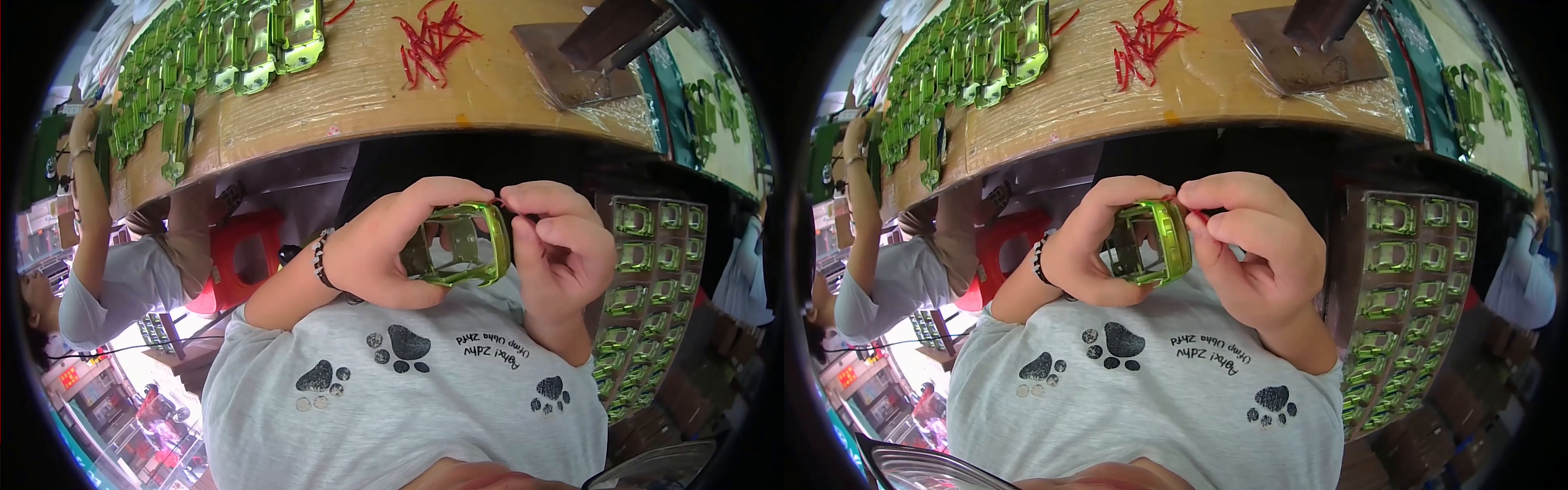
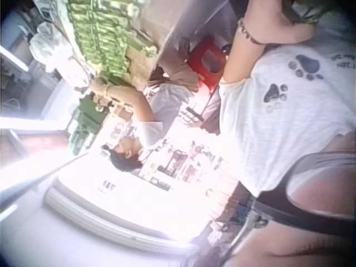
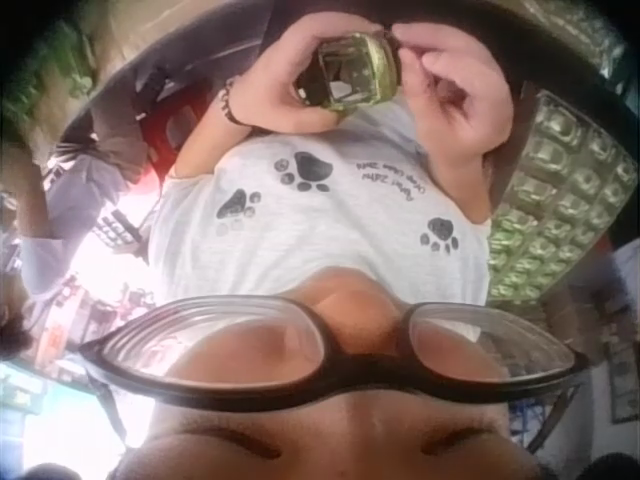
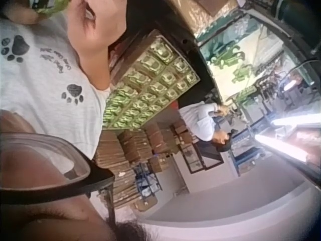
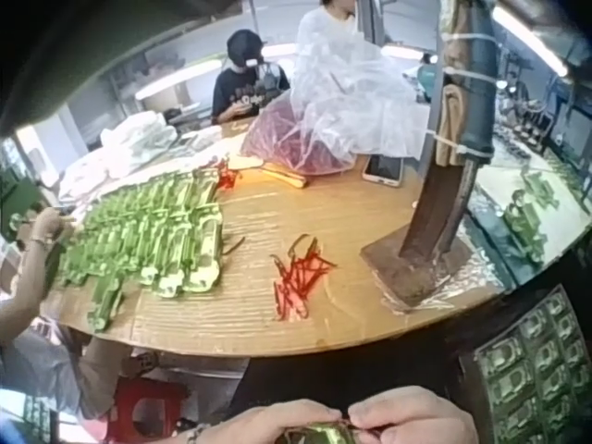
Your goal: The person assembles small plastic car body components by manually inserting red plastic clips into the parts, using small pliers.
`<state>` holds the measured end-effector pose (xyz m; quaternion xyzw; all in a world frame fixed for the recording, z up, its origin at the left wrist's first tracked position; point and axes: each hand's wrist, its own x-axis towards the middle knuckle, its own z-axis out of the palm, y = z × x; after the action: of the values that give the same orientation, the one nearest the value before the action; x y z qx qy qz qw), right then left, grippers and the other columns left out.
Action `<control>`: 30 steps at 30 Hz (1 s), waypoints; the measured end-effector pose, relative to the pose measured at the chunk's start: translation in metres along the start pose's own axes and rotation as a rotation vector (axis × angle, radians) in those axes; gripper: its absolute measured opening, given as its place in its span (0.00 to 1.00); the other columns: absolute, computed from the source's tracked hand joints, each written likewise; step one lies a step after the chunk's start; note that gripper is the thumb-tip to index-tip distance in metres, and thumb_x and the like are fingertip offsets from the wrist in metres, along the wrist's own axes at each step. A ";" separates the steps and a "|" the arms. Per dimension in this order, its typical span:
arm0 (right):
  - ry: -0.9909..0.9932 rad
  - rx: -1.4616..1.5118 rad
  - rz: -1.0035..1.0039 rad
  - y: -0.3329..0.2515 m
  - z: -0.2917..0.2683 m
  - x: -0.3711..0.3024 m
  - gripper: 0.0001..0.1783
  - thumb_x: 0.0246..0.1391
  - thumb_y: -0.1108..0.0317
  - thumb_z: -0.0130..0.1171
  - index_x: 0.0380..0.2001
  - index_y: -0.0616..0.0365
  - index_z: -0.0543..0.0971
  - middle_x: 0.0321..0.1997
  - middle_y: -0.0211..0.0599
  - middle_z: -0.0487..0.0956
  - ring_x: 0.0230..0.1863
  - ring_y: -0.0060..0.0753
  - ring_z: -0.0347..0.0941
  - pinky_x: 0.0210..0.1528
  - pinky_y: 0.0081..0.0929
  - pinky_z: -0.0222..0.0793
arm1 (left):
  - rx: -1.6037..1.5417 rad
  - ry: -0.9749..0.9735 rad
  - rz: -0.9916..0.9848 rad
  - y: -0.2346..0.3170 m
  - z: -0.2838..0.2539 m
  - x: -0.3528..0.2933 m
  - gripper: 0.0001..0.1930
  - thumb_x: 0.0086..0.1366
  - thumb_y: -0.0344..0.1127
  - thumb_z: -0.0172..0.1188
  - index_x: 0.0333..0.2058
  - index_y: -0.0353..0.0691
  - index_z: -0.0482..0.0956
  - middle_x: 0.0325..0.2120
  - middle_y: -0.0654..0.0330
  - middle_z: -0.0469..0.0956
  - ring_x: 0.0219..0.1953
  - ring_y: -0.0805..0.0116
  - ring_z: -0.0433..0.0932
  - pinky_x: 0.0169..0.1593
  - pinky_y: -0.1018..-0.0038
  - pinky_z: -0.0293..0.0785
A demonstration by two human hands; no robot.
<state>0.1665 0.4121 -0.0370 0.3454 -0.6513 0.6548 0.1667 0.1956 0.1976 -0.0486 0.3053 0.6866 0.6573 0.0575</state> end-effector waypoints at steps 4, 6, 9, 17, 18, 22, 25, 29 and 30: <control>0.032 -0.035 -0.037 0.003 -0.001 -0.002 0.17 0.49 0.89 0.64 0.40 0.63 0.73 0.42 0.55 0.82 0.41 0.47 0.82 0.42 0.34 0.80 | -0.032 0.003 -0.051 0.002 0.000 0.000 0.45 0.44 0.24 0.69 0.65 0.37 0.62 0.54 0.52 0.74 0.54 0.59 0.78 0.56 0.68 0.75; -0.044 -0.116 -0.071 0.003 -0.002 -0.001 0.18 0.47 0.89 0.65 0.40 0.63 0.74 0.41 0.54 0.83 0.40 0.49 0.82 0.42 0.35 0.80 | -0.035 -0.008 -0.034 0.002 0.000 0.001 0.45 0.45 0.24 0.69 0.65 0.36 0.61 0.54 0.52 0.74 0.54 0.60 0.77 0.57 0.68 0.74; -0.035 -0.151 -0.107 0.003 -0.004 0.000 0.18 0.46 0.89 0.65 0.40 0.62 0.74 0.40 0.53 0.83 0.39 0.50 0.82 0.41 0.36 0.81 | -0.003 -0.001 -0.046 0.002 0.003 0.003 0.46 0.45 0.24 0.70 0.65 0.37 0.61 0.54 0.52 0.74 0.55 0.60 0.77 0.58 0.68 0.74; -0.082 -0.160 -0.186 -0.001 -0.011 -0.003 0.17 0.48 0.86 0.63 0.41 0.64 0.74 0.41 0.53 0.83 0.37 0.49 0.82 0.38 0.38 0.81 | -0.081 -0.045 -0.104 0.008 0.010 0.005 0.45 0.46 0.23 0.70 0.65 0.37 0.61 0.56 0.53 0.71 0.57 0.61 0.75 0.59 0.68 0.72; -0.091 -0.180 -0.195 -0.003 -0.012 -0.002 0.17 0.48 0.86 0.63 0.41 0.63 0.74 0.41 0.53 0.83 0.36 0.49 0.82 0.38 0.37 0.81 | -0.017 -0.045 -0.112 0.012 0.010 0.006 0.45 0.46 0.22 0.70 0.65 0.37 0.61 0.56 0.53 0.71 0.57 0.62 0.75 0.60 0.68 0.72; -0.111 -0.189 -0.175 -0.012 -0.017 -0.001 0.18 0.48 0.86 0.62 0.43 0.62 0.74 0.42 0.53 0.82 0.36 0.48 0.81 0.37 0.37 0.80 | -0.096 -0.053 -0.133 0.017 0.014 0.009 0.45 0.46 0.22 0.70 0.65 0.38 0.61 0.56 0.54 0.71 0.58 0.63 0.74 0.60 0.68 0.72; -0.112 -0.207 -0.175 -0.015 -0.021 0.000 0.20 0.47 0.87 0.61 0.44 0.62 0.73 0.42 0.53 0.81 0.36 0.47 0.80 0.37 0.37 0.80 | -0.154 -0.083 -0.137 0.017 0.016 0.015 0.47 0.43 0.19 0.74 0.63 0.41 0.61 0.55 0.57 0.69 0.57 0.65 0.73 0.58 0.68 0.72; -0.064 -0.219 -0.165 -0.019 -0.025 0.002 0.20 0.49 0.89 0.59 0.45 0.61 0.74 0.42 0.52 0.81 0.36 0.47 0.80 0.37 0.37 0.80 | -0.229 -0.078 -0.157 0.020 0.021 0.027 0.44 0.47 0.20 0.70 0.64 0.39 0.61 0.54 0.57 0.71 0.57 0.67 0.73 0.60 0.69 0.71; -0.037 -0.207 -0.164 -0.019 -0.026 0.002 0.20 0.50 0.89 0.59 0.45 0.61 0.74 0.42 0.52 0.81 0.36 0.48 0.80 0.37 0.37 0.80 | -0.236 -0.078 -0.147 0.019 0.022 0.030 0.44 0.47 0.20 0.70 0.64 0.39 0.61 0.54 0.58 0.71 0.57 0.67 0.73 0.59 0.70 0.71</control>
<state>0.1715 0.4384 -0.0196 0.3904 -0.6877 0.5620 0.2424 0.1888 0.2302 -0.0237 0.2707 0.6223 0.7151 0.1674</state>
